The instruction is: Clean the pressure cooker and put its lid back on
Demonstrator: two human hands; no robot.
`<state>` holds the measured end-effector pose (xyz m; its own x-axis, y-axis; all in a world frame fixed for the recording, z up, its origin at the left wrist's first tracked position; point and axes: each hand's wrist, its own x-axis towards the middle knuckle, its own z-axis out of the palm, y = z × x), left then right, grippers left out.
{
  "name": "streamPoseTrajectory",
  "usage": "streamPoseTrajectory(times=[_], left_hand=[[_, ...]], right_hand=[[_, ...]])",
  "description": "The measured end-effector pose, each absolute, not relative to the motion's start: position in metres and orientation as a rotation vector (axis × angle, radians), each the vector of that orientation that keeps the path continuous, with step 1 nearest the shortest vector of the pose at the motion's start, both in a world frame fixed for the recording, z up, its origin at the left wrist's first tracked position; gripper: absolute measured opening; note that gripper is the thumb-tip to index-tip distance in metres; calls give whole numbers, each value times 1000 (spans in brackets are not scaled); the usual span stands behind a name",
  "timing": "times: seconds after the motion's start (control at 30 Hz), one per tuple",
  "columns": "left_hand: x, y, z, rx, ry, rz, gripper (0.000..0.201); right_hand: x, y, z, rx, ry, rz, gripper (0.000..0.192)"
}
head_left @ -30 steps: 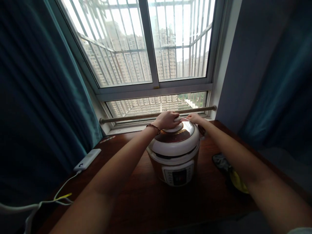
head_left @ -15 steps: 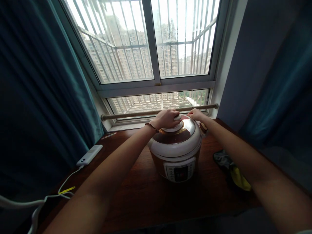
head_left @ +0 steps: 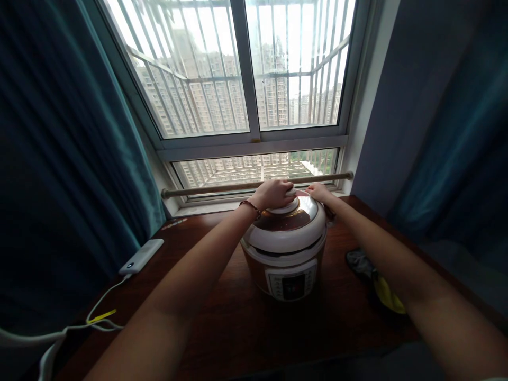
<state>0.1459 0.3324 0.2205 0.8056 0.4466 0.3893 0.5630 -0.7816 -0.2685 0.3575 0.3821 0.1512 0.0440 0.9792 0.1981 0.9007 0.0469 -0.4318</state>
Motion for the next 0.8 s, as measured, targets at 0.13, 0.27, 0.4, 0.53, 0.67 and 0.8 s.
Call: streamPoseTrajectory(times=[0.13,0.27,0.4,0.53,0.67,0.8], left_hand=[[147,328,221,-2605,-769,-431,34],[144,324,221,-2610,-774,-418,36],[138,320,220,-2610,-783,-434,38],[135,319,220,-2613,-782,-429,37],[138,319,222,-2629,-769,-418,35],[141,319,223,-2643,-767,-425,35]], right_hand=[[358,372,153,-1870,-1888,213,27],[355,370,156,-1891,-1868,189,25],[353,372,158,-1917,-1862,160,22],[354,370,160,-1923,-1877,147,22],[354,366,161,-1915,-1885,139,23],[355,360,159,-1909,-1869,127,25]])
